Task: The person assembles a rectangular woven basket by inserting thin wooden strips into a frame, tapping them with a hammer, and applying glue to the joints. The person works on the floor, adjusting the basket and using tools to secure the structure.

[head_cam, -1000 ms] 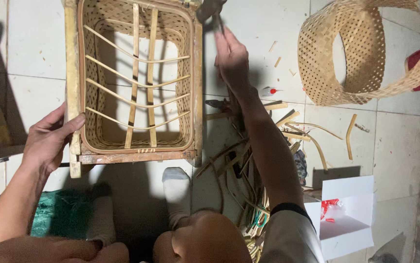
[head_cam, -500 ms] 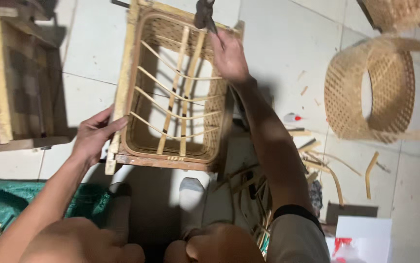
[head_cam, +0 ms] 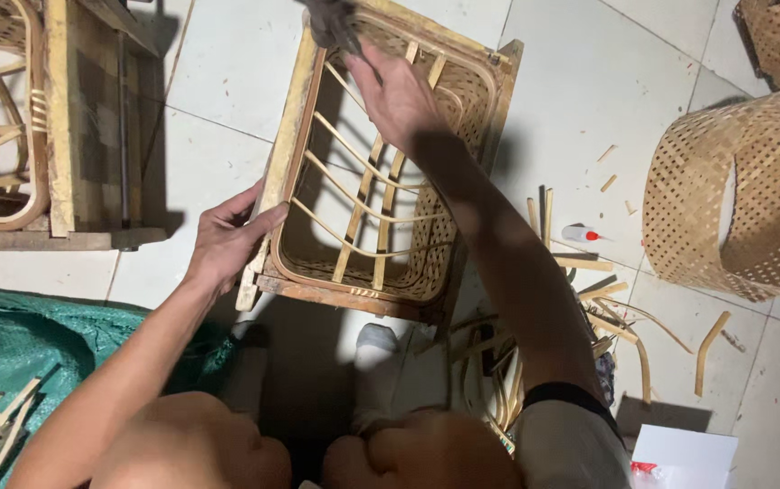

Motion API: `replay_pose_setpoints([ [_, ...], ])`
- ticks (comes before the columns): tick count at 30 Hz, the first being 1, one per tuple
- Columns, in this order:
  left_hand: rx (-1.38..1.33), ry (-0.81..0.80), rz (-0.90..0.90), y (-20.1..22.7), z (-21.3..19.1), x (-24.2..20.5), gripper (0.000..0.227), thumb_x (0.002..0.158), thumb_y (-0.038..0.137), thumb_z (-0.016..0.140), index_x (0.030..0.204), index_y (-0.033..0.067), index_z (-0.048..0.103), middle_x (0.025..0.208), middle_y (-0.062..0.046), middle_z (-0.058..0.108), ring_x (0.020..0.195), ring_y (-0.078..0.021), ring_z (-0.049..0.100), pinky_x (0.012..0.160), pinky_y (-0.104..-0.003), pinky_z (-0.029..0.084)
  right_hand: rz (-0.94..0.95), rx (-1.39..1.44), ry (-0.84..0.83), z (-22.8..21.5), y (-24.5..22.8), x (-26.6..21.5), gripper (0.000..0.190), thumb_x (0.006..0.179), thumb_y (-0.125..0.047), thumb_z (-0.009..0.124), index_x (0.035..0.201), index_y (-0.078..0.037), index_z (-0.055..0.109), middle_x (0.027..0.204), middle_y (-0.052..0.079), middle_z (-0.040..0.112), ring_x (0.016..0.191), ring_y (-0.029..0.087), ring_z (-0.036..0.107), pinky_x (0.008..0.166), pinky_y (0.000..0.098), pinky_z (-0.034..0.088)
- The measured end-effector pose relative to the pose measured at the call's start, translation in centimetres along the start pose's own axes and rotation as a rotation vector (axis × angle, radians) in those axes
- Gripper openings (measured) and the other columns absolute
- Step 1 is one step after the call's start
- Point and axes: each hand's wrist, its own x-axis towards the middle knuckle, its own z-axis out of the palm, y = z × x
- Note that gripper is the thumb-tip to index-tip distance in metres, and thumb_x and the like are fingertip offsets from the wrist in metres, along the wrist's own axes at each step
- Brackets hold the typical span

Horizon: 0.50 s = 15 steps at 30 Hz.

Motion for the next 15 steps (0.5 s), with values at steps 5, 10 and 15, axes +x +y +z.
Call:
replay_pose_setpoints([
  [5, 0.036, -0.02, -0.083, -1.1, -1.1, -0.7, 0.053, 0.094, 0.018, 0.068, 0.146, 0.0136, 0.057, 0.123, -0.006, 0.073, 0.105, -0.0083, 0.067, 0.092, -0.027, 0.058, -0.383, -0.161, -0.009, 2.2, 1.4, -4.2, 0.04, 0.116, -0.024, 0.048, 0.148, 0.0, 0.049, 0.068, 0.0, 0.061, 0.046, 0.005, 0.05, 0.037, 0.0254, 0.04],
  [10, -0.29, -0.022, -0.092, -5.4, -3.1, -4.0, 0.049, 0.107, 0.032, 0.054, 0.143, -0.0005, 0.06, 0.131, -0.012, 0.067, 0.116, -0.0174, 0.062, 0.1, -0.033, 0.051, -0.337, -0.062, -0.042, 4.3, -1.2, -9.7, 0.028, 0.116, -0.016, 0.05, 0.137, 0.002, 0.053, 0.085, 0.008, 0.065, 0.052, 0.009, 0.054, 0.042, 0.0263, 0.044],
  [15, 0.153, 0.099, 0.169, -7.9, -2.8, -5.1, 0.067, 0.11, 0.049, 0.027, 0.143, -0.0021, 0.058, 0.137, -0.012, 0.066, 0.128, -0.0177, 0.059, 0.113, -0.03, 0.039, -0.201, -0.059, -0.087, 5.0, -6.2, -15.2, 0.04, 0.107, -0.019, 0.057, 0.142, 0.0, 0.056, 0.086, 0.011, 0.071, 0.056, 0.012, 0.059, 0.047, 0.0273, 0.051],
])
